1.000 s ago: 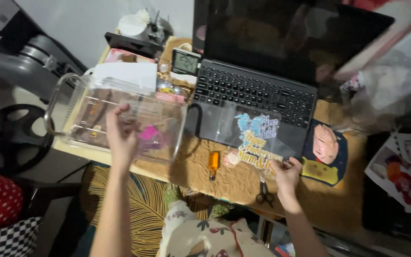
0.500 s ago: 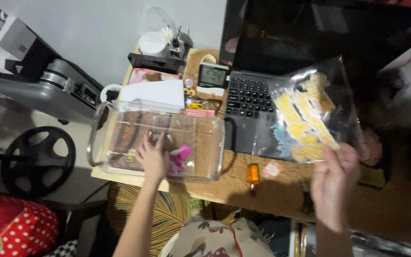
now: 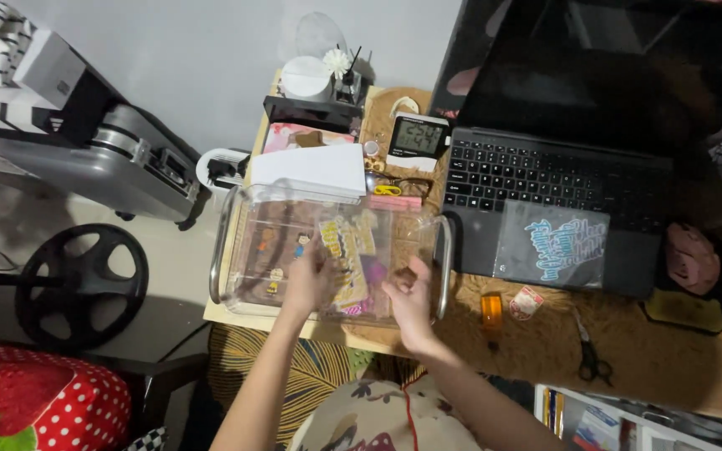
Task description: The person is sorting various stickers and placing them into individual plastic sleeves at a desk.
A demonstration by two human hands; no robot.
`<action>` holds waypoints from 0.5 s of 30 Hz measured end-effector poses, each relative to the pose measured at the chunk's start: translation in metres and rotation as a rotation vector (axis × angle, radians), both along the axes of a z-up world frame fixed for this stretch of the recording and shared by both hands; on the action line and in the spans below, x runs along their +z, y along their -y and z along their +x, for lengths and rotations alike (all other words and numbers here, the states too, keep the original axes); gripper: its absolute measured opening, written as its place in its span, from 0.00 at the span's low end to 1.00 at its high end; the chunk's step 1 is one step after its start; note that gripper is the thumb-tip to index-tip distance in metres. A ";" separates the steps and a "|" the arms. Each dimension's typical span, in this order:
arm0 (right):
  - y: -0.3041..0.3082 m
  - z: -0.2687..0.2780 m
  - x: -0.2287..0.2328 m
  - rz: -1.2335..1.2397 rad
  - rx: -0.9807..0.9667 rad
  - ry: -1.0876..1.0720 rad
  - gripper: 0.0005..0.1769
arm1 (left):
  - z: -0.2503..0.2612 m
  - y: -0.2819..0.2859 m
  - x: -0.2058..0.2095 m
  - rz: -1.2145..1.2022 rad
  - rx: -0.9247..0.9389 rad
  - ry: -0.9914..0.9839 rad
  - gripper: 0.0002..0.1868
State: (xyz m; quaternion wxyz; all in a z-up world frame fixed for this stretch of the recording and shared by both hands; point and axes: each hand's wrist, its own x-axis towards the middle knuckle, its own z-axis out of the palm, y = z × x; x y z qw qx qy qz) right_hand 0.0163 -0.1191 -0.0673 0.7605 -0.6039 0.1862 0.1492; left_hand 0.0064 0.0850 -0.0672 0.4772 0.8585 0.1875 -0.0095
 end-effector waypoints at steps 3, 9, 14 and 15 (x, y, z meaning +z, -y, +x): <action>-0.010 0.014 0.037 -0.300 0.245 -0.077 0.42 | -0.014 0.003 -0.045 0.213 0.035 0.235 0.34; -0.020 0.024 -0.039 -0.733 0.492 0.262 0.40 | -0.021 0.038 -0.006 0.241 0.221 0.203 0.35; -0.021 0.019 0.011 -1.128 0.606 0.248 0.49 | -0.014 0.055 -0.004 0.137 0.092 0.199 0.31; -0.021 0.016 0.028 -1.073 0.634 0.116 0.55 | -0.015 0.059 0.000 0.141 0.052 0.274 0.32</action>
